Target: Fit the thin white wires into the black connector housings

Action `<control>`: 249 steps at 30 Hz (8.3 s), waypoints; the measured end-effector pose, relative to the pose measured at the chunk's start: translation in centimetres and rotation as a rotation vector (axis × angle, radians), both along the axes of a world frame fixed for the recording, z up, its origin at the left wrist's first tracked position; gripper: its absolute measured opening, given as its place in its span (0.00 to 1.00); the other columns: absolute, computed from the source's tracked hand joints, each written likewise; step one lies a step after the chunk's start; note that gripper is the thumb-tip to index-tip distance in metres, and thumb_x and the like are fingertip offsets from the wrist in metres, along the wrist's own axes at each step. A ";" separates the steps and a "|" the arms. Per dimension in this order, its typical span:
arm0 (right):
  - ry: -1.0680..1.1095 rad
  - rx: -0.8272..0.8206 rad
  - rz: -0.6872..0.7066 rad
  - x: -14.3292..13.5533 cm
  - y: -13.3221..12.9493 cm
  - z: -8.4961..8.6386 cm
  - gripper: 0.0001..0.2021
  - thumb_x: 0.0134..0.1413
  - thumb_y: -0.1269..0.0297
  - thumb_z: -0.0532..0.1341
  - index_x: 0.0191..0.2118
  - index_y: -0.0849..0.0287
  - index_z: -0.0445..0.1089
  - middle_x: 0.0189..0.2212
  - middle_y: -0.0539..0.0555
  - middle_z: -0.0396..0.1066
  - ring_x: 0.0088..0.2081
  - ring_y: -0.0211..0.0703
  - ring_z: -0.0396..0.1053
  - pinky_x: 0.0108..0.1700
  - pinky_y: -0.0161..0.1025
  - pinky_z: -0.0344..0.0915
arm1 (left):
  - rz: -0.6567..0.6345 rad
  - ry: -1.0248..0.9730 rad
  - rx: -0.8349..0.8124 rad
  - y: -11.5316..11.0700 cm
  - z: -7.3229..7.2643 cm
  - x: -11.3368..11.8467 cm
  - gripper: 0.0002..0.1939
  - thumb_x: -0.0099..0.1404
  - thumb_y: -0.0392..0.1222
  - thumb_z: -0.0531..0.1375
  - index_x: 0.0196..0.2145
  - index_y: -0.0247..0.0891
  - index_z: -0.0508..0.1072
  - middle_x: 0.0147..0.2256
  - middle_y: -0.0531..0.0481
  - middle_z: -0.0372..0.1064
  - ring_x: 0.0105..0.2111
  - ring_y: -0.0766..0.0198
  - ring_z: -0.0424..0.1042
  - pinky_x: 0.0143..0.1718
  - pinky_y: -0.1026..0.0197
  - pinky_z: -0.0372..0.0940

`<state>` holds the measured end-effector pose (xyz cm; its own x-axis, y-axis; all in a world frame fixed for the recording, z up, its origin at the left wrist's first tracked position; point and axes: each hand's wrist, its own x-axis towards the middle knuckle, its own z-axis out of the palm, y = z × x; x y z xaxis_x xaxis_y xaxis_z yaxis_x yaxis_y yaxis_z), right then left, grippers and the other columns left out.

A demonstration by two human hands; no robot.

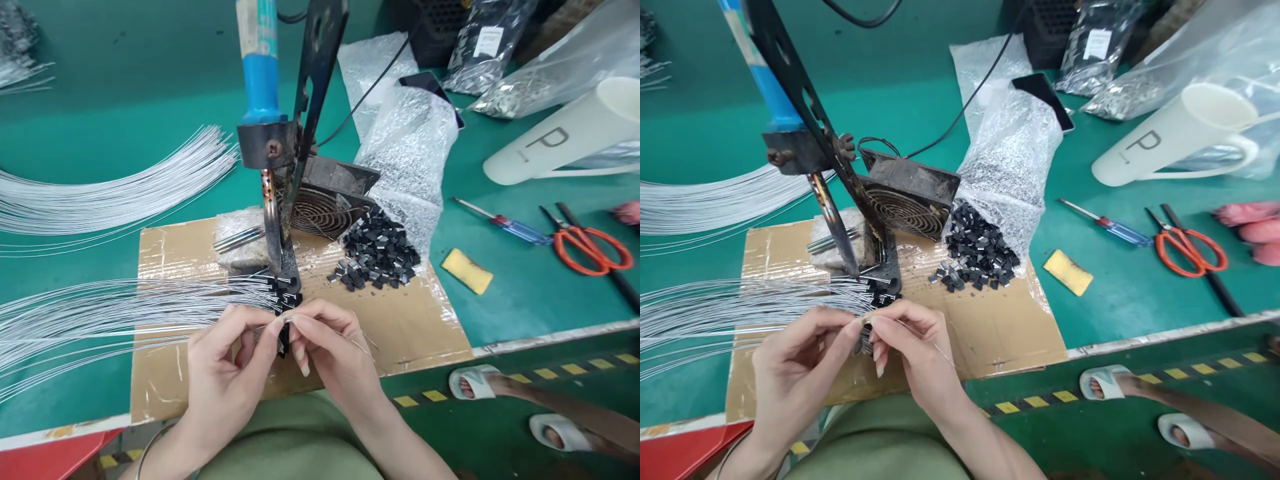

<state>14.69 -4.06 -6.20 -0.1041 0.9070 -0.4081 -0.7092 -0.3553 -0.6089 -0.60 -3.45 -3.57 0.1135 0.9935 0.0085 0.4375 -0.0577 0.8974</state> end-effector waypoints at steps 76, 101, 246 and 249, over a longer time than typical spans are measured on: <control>-0.106 0.047 0.052 0.8 0.1 -0.4 0.06 0.56 0.60 0.75 0.32 0.56 0.85 0.23 0.47 0.76 0.19 0.30 0.73 0.24 0.26 0.73 | 0.053 -0.054 0.045 0.2 -0.9 0.3 0.05 0.69 0.34 0.66 0.36 0.42 0.79 0.27 0.54 0.74 0.24 0.70 0.68 0.25 0.68 0.61; -1.801 0.560 -0.039 7.1 1.8 -3.0 0.03 0.65 0.70 0.65 0.40 0.62 0.78 0.32 0.55 0.75 0.34 0.45 0.75 0.37 0.42 0.75 | 0.163 -0.143 -0.115 0.6 -0.5 0.4 0.03 0.68 0.37 0.67 0.36 0.43 0.81 0.29 0.54 0.77 0.24 0.71 0.67 0.25 0.71 0.61; -0.711 0.402 -0.120 1.5 1.4 1.9 0.10 0.66 0.72 0.64 0.32 0.54 0.71 0.50 0.56 0.83 0.52 0.50 0.82 0.57 0.48 0.78 | 0.132 -0.152 -0.164 4.6 2.6 1.0 0.06 0.65 0.33 0.67 0.30 0.40 0.79 0.35 0.53 0.81 0.30 0.68 0.74 0.28 0.66 0.63; -0.718 0.391 -0.108 1.5 1.4 2.0 0.09 0.66 0.72 0.64 0.32 0.54 0.70 0.50 0.56 0.83 0.52 0.51 0.82 0.57 0.48 0.79 | 0.130 -0.162 -0.158 4.6 2.6 1.0 0.06 0.65 0.33 0.67 0.30 0.40 0.79 0.35 0.53 0.81 0.31 0.66 0.76 0.31 0.65 0.66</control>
